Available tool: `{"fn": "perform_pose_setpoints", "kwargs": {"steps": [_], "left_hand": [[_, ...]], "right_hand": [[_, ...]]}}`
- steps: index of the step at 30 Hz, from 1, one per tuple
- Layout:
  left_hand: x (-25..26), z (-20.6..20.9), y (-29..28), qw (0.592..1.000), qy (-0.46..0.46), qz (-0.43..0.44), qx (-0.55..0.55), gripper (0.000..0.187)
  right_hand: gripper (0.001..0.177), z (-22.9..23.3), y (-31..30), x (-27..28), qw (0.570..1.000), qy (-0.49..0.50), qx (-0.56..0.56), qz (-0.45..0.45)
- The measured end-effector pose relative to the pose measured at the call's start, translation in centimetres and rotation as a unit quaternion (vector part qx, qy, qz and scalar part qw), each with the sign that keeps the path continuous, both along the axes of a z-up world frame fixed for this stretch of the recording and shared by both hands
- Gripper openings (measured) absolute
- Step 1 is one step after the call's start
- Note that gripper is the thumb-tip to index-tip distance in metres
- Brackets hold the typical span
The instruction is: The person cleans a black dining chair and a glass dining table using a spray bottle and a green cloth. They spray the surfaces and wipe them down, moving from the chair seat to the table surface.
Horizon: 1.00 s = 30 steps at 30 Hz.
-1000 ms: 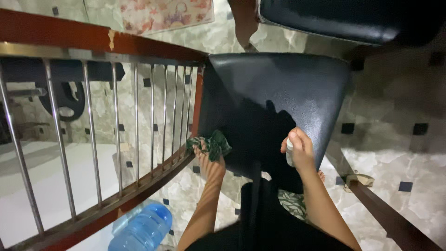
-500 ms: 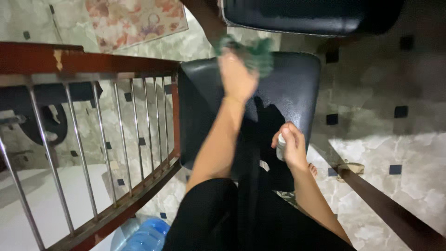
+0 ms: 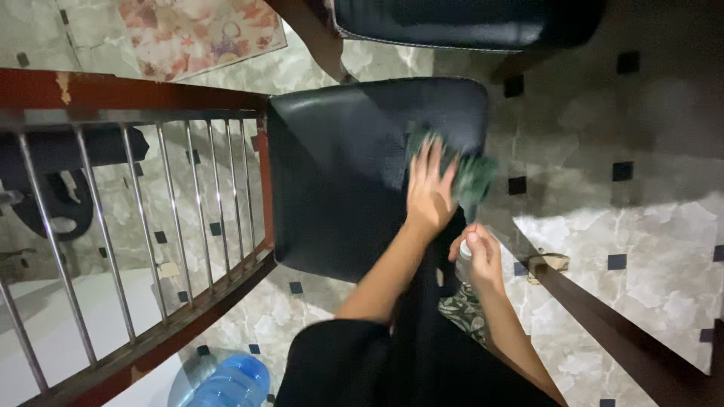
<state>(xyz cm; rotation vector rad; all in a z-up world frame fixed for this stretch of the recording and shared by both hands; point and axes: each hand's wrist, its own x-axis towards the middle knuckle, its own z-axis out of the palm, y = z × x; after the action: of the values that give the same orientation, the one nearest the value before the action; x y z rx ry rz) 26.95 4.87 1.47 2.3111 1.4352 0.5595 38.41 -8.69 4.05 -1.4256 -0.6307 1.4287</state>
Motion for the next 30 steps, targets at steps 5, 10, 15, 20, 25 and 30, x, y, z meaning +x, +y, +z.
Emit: {"fn": "perform_pose_setpoints", "kwargs": {"steps": [5,10,15,20,25,30], "left_hand": [[-4.8,2.5,-14.5,0.996,-0.038,-0.019,-0.082,0.067],[-3.2,4.1,-13.7,0.975,0.076,0.035,-0.208,0.083],[2.4,1.9,-0.4,0.992,0.046,0.109,-0.047,0.083],[2.6,1.5,-7.3,0.989,0.018,0.149,-0.016,0.071],[-1.3,1.3,-21.2,0.966,0.054,0.227,-0.109,0.079],[-8.5,-1.1,-20.4,0.931,0.084,0.343,-0.091,0.082]], "right_hand": [[0.037,1.4,-2.0,1.4,1.000,-0.007,0.009,0.025],[0.035,2.5,-2.1,2.9,0.999,0.018,0.029,0.029],[0.036,4.0,-2.5,4.1,0.999,-0.017,0.020,0.044],[0.038,4.5,-3.9,4.2,0.998,0.000,0.015,0.064],[0.037,3.8,-6.0,3.9,0.995,0.040,0.011,0.085],[0.043,3.2,-5.3,2.8,0.989,-0.002,0.003,0.150]]}}
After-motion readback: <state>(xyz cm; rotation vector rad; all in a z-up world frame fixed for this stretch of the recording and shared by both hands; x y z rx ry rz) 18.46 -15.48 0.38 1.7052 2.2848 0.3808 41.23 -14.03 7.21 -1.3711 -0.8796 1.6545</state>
